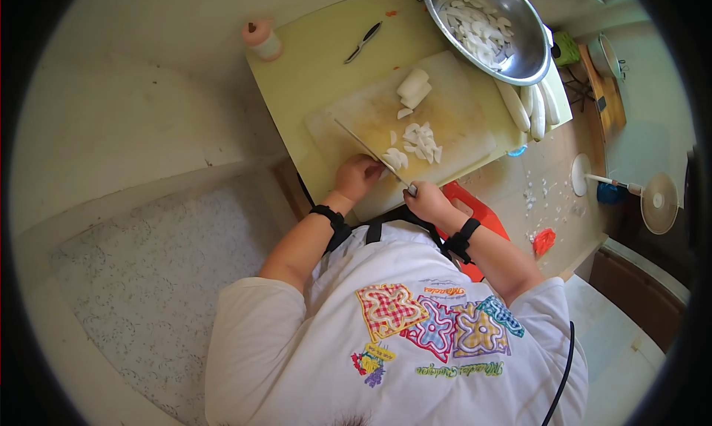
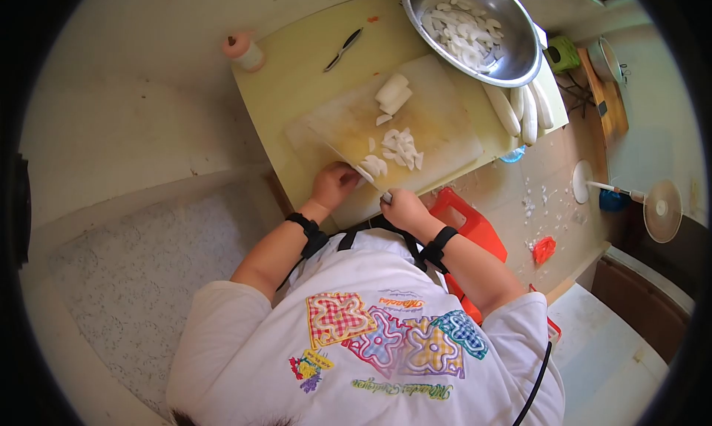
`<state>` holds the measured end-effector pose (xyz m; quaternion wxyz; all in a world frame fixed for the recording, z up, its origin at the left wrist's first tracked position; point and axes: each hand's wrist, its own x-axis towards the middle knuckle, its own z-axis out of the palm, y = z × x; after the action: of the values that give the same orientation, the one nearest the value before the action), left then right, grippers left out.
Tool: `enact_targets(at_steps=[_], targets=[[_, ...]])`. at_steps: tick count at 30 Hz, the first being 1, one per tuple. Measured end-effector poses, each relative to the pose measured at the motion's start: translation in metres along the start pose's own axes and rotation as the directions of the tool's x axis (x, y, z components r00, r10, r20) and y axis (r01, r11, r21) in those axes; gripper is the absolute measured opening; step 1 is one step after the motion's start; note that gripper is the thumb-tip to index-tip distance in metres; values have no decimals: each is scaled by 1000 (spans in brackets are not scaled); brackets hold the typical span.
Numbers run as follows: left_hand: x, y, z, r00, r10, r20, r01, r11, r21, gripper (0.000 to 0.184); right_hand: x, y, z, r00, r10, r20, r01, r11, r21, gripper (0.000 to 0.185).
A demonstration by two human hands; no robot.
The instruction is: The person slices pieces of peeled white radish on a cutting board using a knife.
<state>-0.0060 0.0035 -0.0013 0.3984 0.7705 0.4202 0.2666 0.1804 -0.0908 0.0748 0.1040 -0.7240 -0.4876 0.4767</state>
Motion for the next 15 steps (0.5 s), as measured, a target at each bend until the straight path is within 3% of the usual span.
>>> enact_targets(at_steps=[6, 11, 15], targets=[[1, -1, -2, 999, -14, 44, 14, 1000, 2, 15, -2, -4, -2, 999, 34, -19, -34, 999, -21, 24], [2, 2, 3, 995, -82, 55, 82, 997, 7, 20, -8, -6, -15, 991, 121, -58, -116, 990, 79, 27], [5, 4, -1, 990, -112, 89, 107, 993, 56, 21, 2, 12, -14, 994, 81, -78, -70, 988, 136, 28]])
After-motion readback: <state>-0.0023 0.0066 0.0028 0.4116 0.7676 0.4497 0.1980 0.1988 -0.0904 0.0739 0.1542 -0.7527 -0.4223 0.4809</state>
